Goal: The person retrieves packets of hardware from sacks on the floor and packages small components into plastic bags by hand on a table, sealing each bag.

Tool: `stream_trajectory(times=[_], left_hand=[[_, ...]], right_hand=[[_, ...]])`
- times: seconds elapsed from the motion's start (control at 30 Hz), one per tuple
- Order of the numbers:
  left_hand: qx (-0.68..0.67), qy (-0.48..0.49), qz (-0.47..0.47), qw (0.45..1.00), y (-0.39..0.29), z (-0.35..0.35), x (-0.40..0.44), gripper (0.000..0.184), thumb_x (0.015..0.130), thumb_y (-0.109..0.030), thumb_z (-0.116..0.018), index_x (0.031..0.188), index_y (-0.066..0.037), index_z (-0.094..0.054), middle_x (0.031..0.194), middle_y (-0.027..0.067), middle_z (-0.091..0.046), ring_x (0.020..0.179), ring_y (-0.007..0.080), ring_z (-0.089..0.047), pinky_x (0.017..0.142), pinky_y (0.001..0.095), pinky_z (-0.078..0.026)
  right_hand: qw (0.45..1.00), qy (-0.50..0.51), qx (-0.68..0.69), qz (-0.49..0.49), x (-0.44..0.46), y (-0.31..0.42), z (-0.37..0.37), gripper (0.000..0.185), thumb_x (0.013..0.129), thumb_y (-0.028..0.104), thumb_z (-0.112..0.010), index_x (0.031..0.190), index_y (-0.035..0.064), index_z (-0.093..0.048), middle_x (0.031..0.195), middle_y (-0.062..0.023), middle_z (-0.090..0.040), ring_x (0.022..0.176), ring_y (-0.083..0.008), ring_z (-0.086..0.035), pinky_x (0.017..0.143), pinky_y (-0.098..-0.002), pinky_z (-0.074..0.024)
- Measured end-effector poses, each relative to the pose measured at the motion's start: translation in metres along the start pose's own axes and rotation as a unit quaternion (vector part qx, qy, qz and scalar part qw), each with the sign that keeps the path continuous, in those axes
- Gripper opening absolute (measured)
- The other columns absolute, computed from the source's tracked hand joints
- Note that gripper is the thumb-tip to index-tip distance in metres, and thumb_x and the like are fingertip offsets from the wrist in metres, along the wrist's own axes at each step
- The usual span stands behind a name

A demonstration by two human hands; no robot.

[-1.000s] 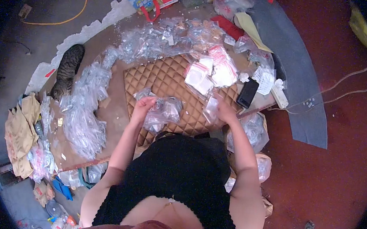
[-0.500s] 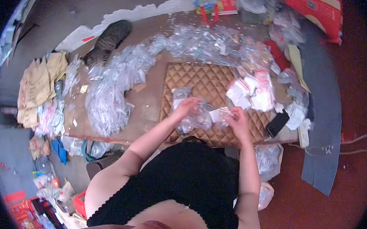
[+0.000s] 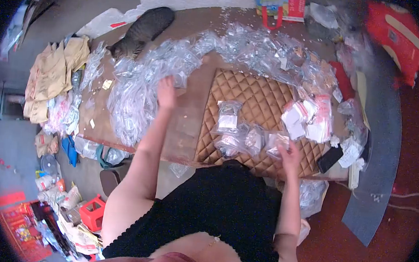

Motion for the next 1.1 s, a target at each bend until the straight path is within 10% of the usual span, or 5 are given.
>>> stream_trajectory(times=[0.1, 0.47, 0.93, 1.03, 1.1], left_hand=[[-0.043, 0.171, 0.003, 0.984, 0.044, 0.0, 0.023, 0.032, 0.083, -0.007, -0.051, 0.115, -0.006, -0.06, 0.096, 0.0128, -0.062, 0.098, 0.0311, -0.058, 0.081, 0.043, -0.049], [-0.112, -0.167, -0.218, 0.955, -0.023, 0.18, 0.056, 0.03, 0.073, -0.006, -0.06, 0.101, -0.015, -0.069, 0.091, 0.0042, -0.062, 0.089, 0.0229, -0.058, 0.075, 0.0378, -0.046], [-0.525, 0.163, -0.312, 0.775, -0.226, 0.152, -0.045, 0.027, 0.075, 0.0, -0.062, 0.099, -0.008, -0.07, 0.117, 0.0176, -0.058, 0.112, 0.0367, -0.054, 0.091, 0.0422, -0.046], [-0.563, 0.139, -0.306, 0.755, -0.231, 0.158, -0.039, 0.025, 0.073, -0.002, -0.065, 0.095, -0.011, -0.073, 0.124, 0.018, -0.054, 0.117, 0.0372, -0.05, 0.095, 0.0422, -0.044], [-0.571, 0.127, -0.309, 0.749, -0.231, 0.16, -0.037, 0.025, 0.072, -0.002, -0.066, 0.094, -0.011, -0.074, 0.126, 0.0179, -0.054, 0.118, 0.0367, -0.05, 0.096, 0.0421, -0.044]], right_hand=[[0.997, -0.074, -0.036, -0.012, -0.018, -0.012, 0.03, 0.03, 0.09, 0.011, -0.067, 0.118, 0.0016, -0.061, 0.102, -0.0009, -0.066, 0.087, -0.0074, -0.06, 0.076, -0.0233, -0.0488], [0.987, -0.162, 0.001, -0.012, -0.057, -0.011, 0.062, 0.03, 0.089, 0.013, -0.068, 0.116, 0.0003, -0.062, 0.1, -0.0025, -0.067, 0.084, -0.0089, -0.06, 0.075, -0.025, -0.0494], [0.99, 0.049, 0.104, 0.078, 0.014, 0.081, -0.041, 0.035, 0.088, 0.014, -0.069, 0.12, 0.0068, -0.058, 0.108, -0.0057, -0.065, 0.096, -0.0134, -0.062, 0.081, -0.027, -0.0509], [0.929, 0.049, -0.366, 0.016, 0.024, 0.09, -0.06, 0.034, 0.081, 0.016, -0.072, 0.113, 0.0093, -0.063, 0.103, -0.009, -0.067, 0.095, -0.0195, -0.064, 0.08, -0.0298, -0.0513], [0.773, 0.029, -0.571, 0.274, 0.025, 0.084, -0.073, 0.019, 0.078, 0.012, -0.068, 0.095, 0.005, -0.07, 0.094, -0.0132, -0.068, 0.09, -0.0322, -0.064, 0.08, -0.0398, -0.0512]])
Point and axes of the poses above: each hand's wrist, its own x-axis towards the middle knuckle, its own z-axis out of the back of the hand, y = z × x, the point moved 1 cm from there along x, towards the middle knuckle
